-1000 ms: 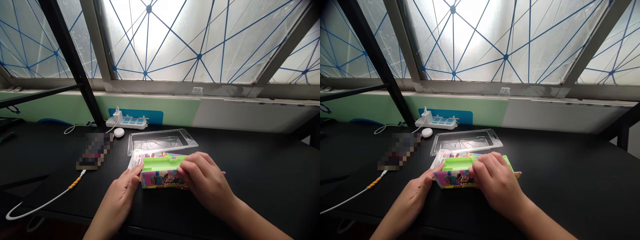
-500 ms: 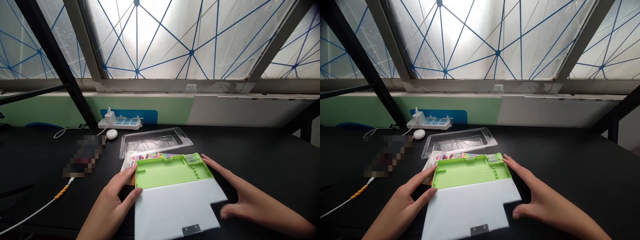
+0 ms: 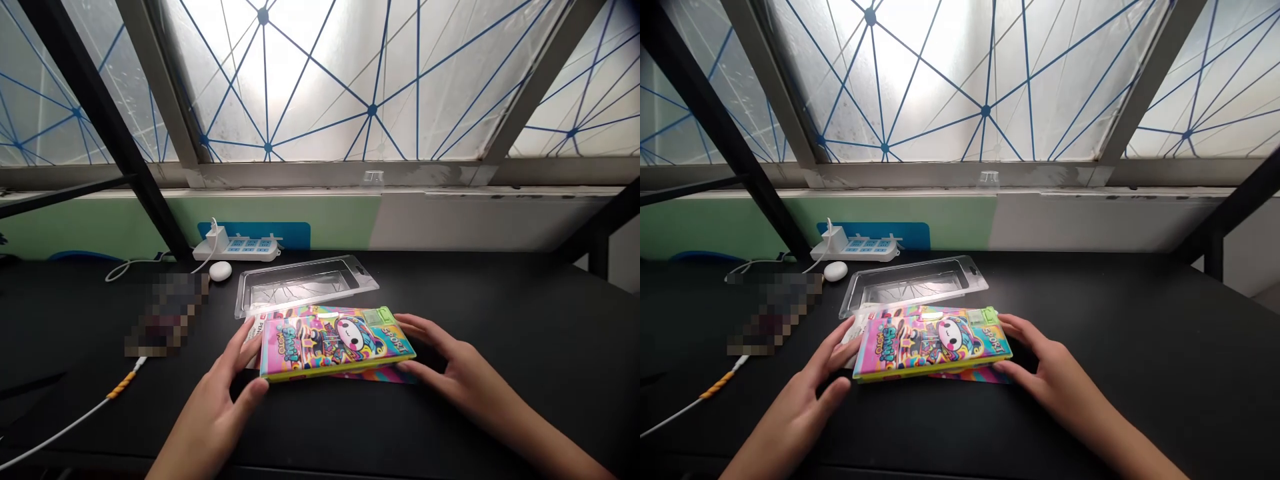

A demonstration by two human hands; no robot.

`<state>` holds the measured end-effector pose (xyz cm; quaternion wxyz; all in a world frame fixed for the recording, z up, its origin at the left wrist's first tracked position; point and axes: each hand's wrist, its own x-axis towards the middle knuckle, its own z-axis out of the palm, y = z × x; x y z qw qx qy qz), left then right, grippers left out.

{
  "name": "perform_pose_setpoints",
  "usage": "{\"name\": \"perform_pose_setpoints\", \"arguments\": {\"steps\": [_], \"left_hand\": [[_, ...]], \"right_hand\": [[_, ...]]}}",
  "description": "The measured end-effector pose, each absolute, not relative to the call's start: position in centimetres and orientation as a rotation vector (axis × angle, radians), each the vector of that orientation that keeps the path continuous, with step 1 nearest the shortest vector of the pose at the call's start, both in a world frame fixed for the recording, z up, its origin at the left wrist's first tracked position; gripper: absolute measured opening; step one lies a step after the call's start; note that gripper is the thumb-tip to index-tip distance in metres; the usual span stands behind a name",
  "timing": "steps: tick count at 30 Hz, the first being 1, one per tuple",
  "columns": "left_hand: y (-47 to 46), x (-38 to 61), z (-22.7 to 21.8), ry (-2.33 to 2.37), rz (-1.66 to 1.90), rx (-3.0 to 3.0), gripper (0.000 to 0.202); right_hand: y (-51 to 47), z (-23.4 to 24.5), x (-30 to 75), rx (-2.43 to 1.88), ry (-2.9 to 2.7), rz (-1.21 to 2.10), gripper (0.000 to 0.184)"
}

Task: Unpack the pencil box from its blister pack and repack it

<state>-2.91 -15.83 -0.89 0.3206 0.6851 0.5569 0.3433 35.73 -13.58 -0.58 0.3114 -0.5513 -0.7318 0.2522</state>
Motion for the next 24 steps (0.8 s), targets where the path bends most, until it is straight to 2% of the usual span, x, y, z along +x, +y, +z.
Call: {"name": "perform_pose_setpoints", "arguments": {"steps": [2,7,12,17,24], "left_hand": [[-16.4,-3.1,-1.0,1.461,0.897,1.81,0.083],[-16.1,-3.0,0.5,1.484,1.146,1.838,0.075],[-11.7,-3.6,3.7,1.505,1.078,1.86,0.078],[-8.3,-4.9,3.0,1.684,0.859,1.998,0.077],[-8.5,-4.6,1.4,1.744,0.681,2.047,0.084]], "right_hand": [[-13.9,-0.7,35.8,-1.423,-1.934,0.62,0.061],[-12.8,1.5,35.3,-1.366,-1.888,0.5,0.052],[-6.7,3.7,32.8,-1.251,-1.898,0.431,0.051],[-1.9,1.6,30.4,-1.232,-1.98,0.439,0.052],[-2.1,-1.3,30.7,-1.295,-2.041,0.325,0.054]]}}
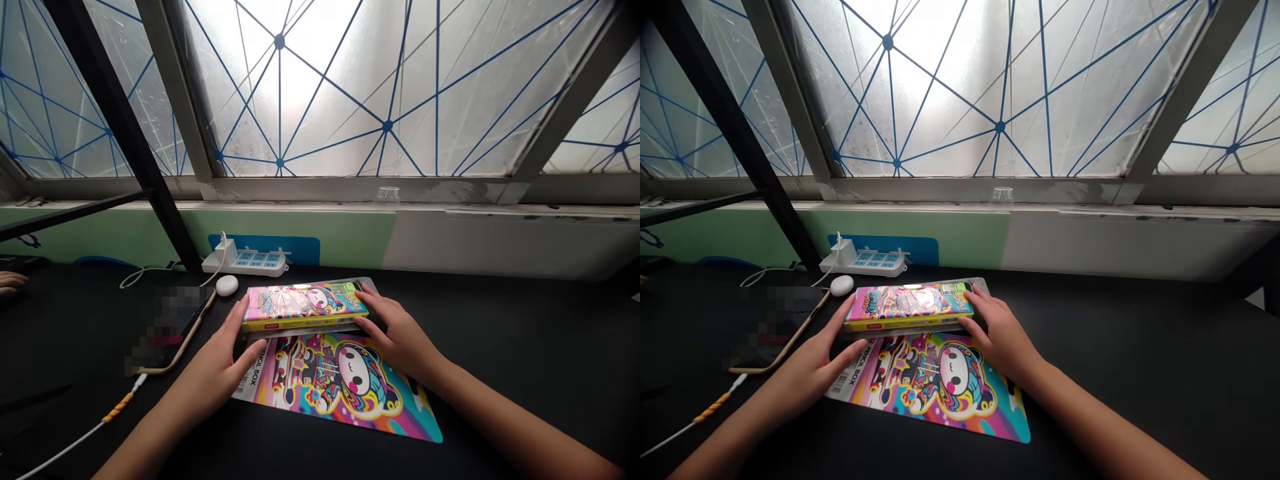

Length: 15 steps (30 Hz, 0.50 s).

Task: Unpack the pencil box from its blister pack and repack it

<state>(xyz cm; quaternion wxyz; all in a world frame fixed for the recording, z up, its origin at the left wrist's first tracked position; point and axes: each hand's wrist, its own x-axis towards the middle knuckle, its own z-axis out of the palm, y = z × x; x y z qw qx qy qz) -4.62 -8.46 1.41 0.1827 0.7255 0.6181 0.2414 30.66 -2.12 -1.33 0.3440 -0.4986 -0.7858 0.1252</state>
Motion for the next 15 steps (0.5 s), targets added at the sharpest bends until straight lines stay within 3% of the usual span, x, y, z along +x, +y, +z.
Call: {"name": "perform_pose_setpoints", "arguments": {"steps": [12,15], "left_hand": [[-7.2,-2.9,0.2,1.752,0.657,2.292,0.063],[-7.5,-2.3,0.2,1.853,0.639,2.481,0.055]], "right_hand": [[-2.8,-1.1,31.0,-1.338,-2.204,0.246,0.051],[-2.9,-0.6,30.7,-1.256,-2.265,0.058,0.048]]}}
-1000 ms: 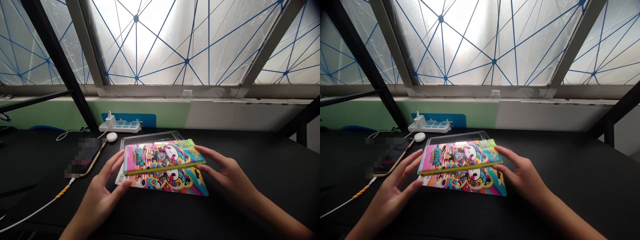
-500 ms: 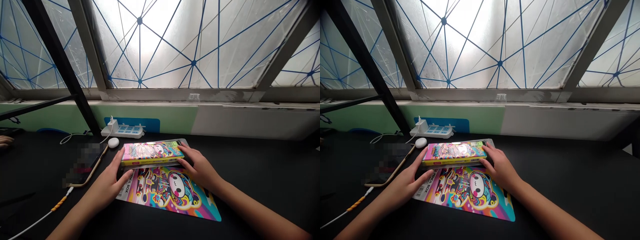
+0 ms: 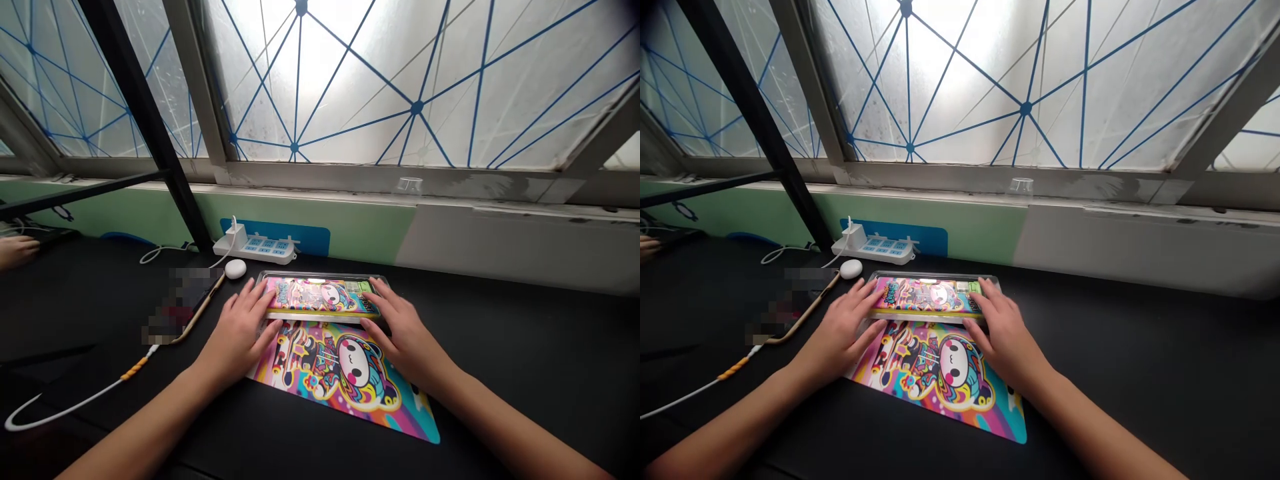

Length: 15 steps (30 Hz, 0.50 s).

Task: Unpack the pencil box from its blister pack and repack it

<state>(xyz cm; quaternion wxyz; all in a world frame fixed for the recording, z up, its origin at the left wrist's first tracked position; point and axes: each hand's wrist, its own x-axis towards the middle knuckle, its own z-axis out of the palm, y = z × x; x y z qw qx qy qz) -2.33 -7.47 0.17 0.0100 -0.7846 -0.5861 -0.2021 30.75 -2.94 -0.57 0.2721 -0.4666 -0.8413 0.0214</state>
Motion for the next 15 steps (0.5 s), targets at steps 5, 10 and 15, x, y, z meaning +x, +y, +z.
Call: {"name": "perform_pose_setpoints", "arguments": {"steps": [5,10,15], "left_hand": [[-7.5,0.5,1.9,-1.479,-0.629,-2.489,0.046],[-4.5,4.9,2.7,-1.42,-0.538,-2.742,0.057],[-1.8,4.3,2.2,-1.528,-0.376,-2.799,0.066]], "right_hand": [[-4.7,1.1,29.6,-0.83,-2.336,-0.208,0.025],[-8.1,0.6,27.6,-0.827,-2.476,-0.053,0.029],[-9.0,-1.8,27.1,-1.136,-2.491,-0.093,0.063]]}}
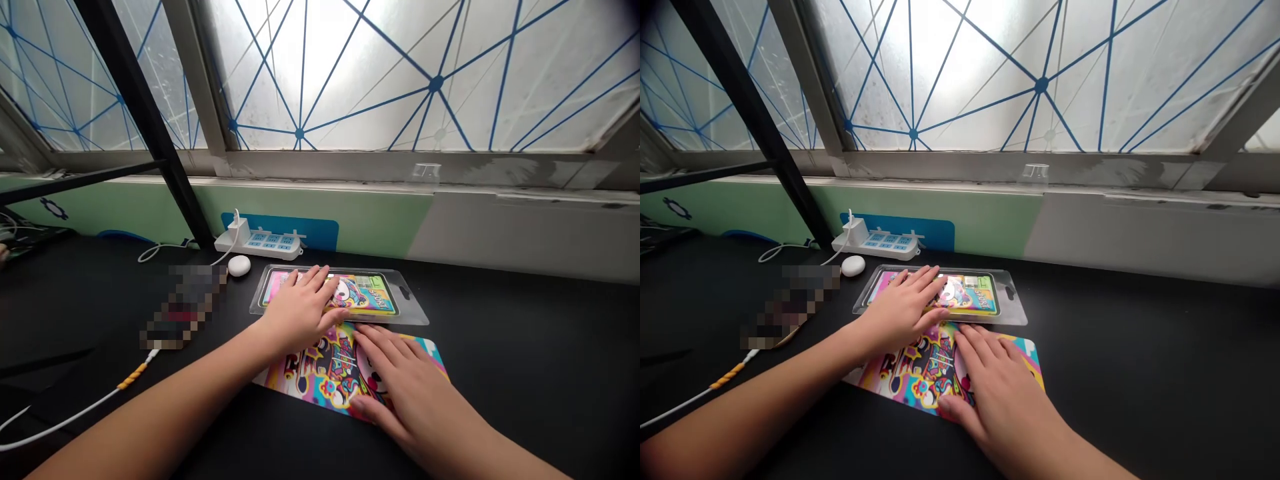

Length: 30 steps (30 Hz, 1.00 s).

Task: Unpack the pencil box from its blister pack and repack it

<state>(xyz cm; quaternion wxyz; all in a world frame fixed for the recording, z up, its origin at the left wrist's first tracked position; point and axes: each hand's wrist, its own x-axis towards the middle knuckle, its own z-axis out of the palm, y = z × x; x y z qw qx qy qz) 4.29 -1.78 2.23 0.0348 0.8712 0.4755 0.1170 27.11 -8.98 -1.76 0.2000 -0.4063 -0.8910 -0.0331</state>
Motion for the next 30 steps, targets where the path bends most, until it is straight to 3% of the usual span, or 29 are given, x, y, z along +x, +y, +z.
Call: {"name": "perform_pose_setpoints", "arguments": {"steps": [7,11,22,30], "left_hand": [[-0.5,1.4,2.3,1.363,0.349,2.658,0.064],[0.1,1.5,2.2,1.398,0.351,2.644,0.061],[0.7,0.7,3.2,1.357,0.433,2.584,0.046],[-1.0,1.9,3.2,1.383,0.528,2.635,0.034]], "right_hand": [[-7.2,-1.9,27.9,-1.32,-2.379,-0.164,0.051],[-6.6,-0.9,27.5,-1.414,-2.364,-0.055,0.036],[-7.3,1.4,28.6,-1.259,-2.36,0.238,0.024],[-0.3,3.7,38.0,-1.67,-2.323,0.588,0.048]]}}
